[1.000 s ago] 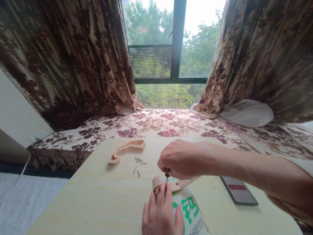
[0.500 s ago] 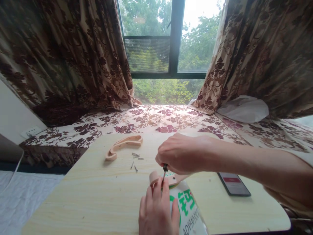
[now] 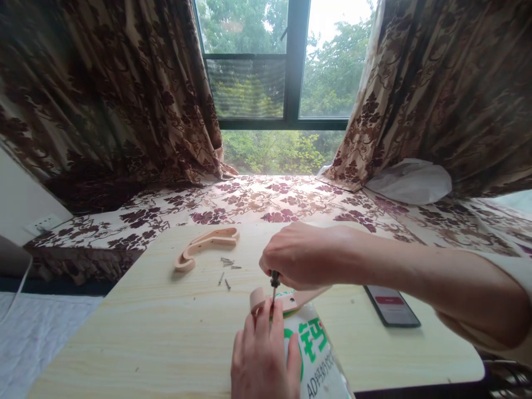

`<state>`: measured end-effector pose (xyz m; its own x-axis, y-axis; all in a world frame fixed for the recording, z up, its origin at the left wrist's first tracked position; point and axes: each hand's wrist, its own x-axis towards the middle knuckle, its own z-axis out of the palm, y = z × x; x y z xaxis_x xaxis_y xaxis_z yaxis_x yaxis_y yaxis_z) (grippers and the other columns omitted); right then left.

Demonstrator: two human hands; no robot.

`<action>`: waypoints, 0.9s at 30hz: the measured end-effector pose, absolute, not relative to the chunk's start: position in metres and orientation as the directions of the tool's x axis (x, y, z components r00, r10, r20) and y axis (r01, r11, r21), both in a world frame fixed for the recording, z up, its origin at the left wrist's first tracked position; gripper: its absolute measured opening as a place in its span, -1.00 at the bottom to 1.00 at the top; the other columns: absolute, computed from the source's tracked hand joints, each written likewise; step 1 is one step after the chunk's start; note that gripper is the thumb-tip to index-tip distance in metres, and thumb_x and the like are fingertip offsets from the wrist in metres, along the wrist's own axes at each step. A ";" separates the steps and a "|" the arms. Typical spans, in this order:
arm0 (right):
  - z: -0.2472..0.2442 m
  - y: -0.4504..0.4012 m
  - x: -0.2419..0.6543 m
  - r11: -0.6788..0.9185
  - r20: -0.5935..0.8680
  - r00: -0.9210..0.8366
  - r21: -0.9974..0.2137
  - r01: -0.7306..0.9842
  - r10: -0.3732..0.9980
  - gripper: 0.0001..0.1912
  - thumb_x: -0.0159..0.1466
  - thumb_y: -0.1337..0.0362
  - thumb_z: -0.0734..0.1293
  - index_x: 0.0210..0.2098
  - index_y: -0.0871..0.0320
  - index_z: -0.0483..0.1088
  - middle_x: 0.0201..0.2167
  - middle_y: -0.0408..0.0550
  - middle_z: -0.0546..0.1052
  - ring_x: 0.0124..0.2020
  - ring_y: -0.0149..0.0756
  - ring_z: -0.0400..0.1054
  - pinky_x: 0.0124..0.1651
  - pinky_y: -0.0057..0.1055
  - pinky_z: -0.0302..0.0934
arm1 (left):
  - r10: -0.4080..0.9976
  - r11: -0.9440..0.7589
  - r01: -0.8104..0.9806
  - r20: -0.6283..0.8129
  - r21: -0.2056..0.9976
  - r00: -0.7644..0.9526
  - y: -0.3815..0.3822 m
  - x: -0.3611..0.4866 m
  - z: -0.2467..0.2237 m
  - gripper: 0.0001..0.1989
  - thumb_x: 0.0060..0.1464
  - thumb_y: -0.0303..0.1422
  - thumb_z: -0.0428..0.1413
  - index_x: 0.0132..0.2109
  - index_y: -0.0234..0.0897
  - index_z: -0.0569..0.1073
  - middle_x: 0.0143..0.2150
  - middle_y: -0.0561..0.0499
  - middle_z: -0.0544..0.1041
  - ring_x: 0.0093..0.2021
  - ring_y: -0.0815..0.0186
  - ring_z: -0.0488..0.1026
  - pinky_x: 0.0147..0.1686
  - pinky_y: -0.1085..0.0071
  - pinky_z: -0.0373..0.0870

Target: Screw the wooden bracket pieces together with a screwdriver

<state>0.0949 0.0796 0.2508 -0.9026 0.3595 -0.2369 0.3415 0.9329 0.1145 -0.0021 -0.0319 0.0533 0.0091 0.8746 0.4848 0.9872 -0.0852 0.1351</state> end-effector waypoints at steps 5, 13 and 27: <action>0.239 0.083 0.094 0.896 -0.185 -0.877 0.138 0.423 0.443 -0.78 0.17 0.24 0.27 -0.44 0.25 0.50 -0.56 0.04 0.50 -0.56 -0.37 0.22 -0.54 -0.42 -0.06 | 0.863 -0.068 0.987 0.504 0.147 -0.016 -0.031 0.000 0.052 -0.57 0.15 -0.39 -0.10 0.16 -0.24 0.32 0.17 -0.04 0.37 0.09 0.15 0.32 -0.08 0.25 0.32; 0.248 0.079 0.103 0.933 -0.198 -0.912 0.076 0.350 0.359 -0.76 0.13 0.42 0.25 -0.24 0.14 0.48 -0.43 -0.06 0.54 -0.53 -0.39 0.24 -0.53 -0.44 -0.06 | 0.863 -0.045 0.995 0.505 0.086 -0.005 -0.031 0.003 0.054 -0.57 0.11 -0.43 -0.06 0.15 -0.27 0.33 0.16 -0.08 0.38 0.09 0.11 0.31 -0.12 0.21 0.34; 0.251 0.082 0.100 0.925 -0.173 -0.908 0.067 0.375 0.381 -0.78 0.13 0.44 0.26 -0.27 0.13 0.48 -0.41 -0.08 0.55 -0.52 -0.41 0.21 -0.49 -0.44 -0.04 | 0.827 -0.127 0.990 0.546 -0.054 0.136 -0.029 -0.008 0.051 -0.56 0.13 -0.36 -0.05 0.15 -0.31 0.31 0.14 -0.08 0.40 0.02 0.15 0.38 -0.20 0.30 0.40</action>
<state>0.0995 0.0818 0.2515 -0.9083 0.3808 -0.1732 0.3748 0.9247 0.0674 -0.0084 -0.0295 0.0505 0.1359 0.8270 0.5456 0.9904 -0.1273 -0.0537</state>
